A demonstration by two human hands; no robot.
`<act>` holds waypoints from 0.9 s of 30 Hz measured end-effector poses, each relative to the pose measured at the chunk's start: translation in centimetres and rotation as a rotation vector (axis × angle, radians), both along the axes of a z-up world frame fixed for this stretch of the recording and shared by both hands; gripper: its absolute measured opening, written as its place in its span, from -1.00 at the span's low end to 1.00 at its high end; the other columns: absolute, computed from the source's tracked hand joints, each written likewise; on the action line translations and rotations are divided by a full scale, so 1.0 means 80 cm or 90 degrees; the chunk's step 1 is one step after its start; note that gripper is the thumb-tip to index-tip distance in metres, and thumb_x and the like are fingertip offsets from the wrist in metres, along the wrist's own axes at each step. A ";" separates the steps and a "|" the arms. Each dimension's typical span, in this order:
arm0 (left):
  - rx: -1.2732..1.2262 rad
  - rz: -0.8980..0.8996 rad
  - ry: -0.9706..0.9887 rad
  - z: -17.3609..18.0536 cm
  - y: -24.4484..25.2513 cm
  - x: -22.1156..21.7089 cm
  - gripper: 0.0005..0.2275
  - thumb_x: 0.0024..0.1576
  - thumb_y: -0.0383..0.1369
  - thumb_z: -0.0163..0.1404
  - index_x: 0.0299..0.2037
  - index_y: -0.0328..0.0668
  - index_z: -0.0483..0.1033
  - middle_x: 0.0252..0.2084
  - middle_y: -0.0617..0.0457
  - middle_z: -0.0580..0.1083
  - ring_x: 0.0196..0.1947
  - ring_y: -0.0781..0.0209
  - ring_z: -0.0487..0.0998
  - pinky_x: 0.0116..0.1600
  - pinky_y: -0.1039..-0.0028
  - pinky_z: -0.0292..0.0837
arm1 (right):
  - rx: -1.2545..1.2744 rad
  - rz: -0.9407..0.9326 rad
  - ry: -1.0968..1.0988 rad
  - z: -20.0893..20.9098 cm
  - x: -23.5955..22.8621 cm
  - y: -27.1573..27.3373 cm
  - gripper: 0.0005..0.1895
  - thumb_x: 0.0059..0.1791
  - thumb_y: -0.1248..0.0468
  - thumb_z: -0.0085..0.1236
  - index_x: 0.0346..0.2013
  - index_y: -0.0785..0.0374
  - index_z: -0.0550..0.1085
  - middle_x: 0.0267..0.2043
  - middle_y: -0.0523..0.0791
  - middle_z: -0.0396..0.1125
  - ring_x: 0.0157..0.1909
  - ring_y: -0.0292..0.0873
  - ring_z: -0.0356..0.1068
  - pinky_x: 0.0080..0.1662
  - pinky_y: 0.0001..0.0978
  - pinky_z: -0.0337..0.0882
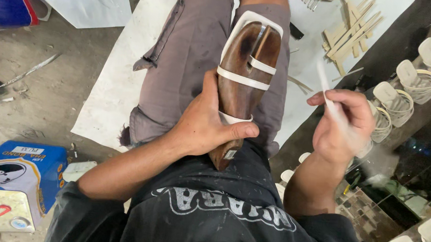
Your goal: The person assembles a sandal by wrapping white straps around a wooden shoe last, securing them with a hammer, and then removing the last to reveal the finished sandal.
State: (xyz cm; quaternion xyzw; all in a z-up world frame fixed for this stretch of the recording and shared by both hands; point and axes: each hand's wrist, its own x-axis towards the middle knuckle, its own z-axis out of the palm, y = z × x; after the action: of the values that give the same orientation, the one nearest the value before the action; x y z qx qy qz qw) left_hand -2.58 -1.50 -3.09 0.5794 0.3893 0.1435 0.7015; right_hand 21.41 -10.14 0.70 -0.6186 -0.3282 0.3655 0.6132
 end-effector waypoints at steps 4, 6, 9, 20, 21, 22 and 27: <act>-0.015 -0.017 0.004 -0.003 -0.003 0.005 0.07 -0.02 0.28 0.15 0.40 -0.45 -0.14 0.24 -0.41 0.37 0.27 -0.21 0.49 0.29 0.20 0.40 | 0.002 0.152 0.057 0.002 -0.002 -0.009 -0.90 0.06 0.43 -0.02 -0.16 0.32 0.45 -0.20 -0.03 0.42 -0.25 -0.15 0.47 -0.15 -0.34 0.52; 0.016 -0.013 -0.018 -0.002 -0.004 0.009 0.00 0.02 0.23 0.14 0.39 -0.44 -0.10 0.22 -0.38 0.40 0.25 -0.17 0.51 0.26 0.21 0.42 | -0.111 0.254 0.042 0.008 -0.006 -0.012 -0.87 0.04 0.49 0.14 -0.13 0.34 0.43 -0.15 0.01 0.45 -0.35 -0.22 0.43 -0.28 -0.50 0.43; -0.022 0.001 -0.016 0.002 -0.006 0.013 -0.14 0.12 0.15 0.06 0.36 -0.41 -0.04 0.12 -0.30 0.48 0.15 -0.05 0.58 0.19 0.27 0.46 | -0.232 0.438 -0.012 0.021 -0.007 -0.005 -0.76 0.05 0.42 0.24 -0.08 0.35 0.35 -0.22 -0.07 0.40 -0.22 -0.23 0.40 -0.13 -0.47 0.43; 0.004 0.029 -0.022 0.009 -0.006 0.015 -0.26 0.20 0.05 0.05 0.32 -0.42 0.02 0.04 -0.23 0.49 0.08 0.04 0.58 0.13 0.29 0.48 | -0.298 0.361 -0.225 0.036 -0.011 0.011 -0.84 -0.02 0.35 0.33 -0.21 0.35 0.54 -0.32 -0.11 0.51 -0.28 -0.29 0.47 -0.19 -0.49 0.42; 0.003 0.025 -0.021 0.010 -0.006 0.018 -0.25 0.19 0.06 0.06 0.32 -0.43 0.02 0.04 -0.23 0.49 0.07 0.04 0.59 0.11 0.29 0.48 | -0.284 0.359 -0.225 0.034 -0.012 0.011 -0.84 -0.02 0.35 0.34 -0.21 0.35 0.55 -0.32 -0.11 0.51 -0.28 -0.29 0.47 -0.18 -0.49 0.43; 0.001 0.022 -0.019 0.011 -0.008 0.020 -0.23 0.17 0.07 0.06 0.31 -0.43 0.01 0.03 -0.23 0.49 0.06 0.04 0.59 0.10 0.29 0.48 | -0.272 0.355 -0.232 0.032 -0.014 0.010 -0.84 -0.02 0.35 0.35 -0.21 0.35 0.55 -0.30 -0.10 0.51 -0.27 -0.28 0.48 -0.17 -0.49 0.43; -0.034 0.014 -0.032 0.010 -0.011 0.020 -0.33 0.23 0.00 -0.01 0.33 -0.39 0.04 0.03 -0.20 0.48 0.07 0.04 0.59 0.13 0.29 0.47 | -0.199 0.357 -0.237 0.031 -0.017 0.016 -0.82 -0.04 0.35 0.39 -0.23 0.36 0.56 -0.27 -0.08 0.50 -0.24 -0.26 0.50 -0.13 -0.48 0.45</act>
State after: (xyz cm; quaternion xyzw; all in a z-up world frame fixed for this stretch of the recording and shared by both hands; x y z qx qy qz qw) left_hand -1.01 -2.38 -2.25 0.5525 0.3815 0.1550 0.7247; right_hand 20.03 -8.89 3.17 -0.6468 -0.5312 0.4461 0.3170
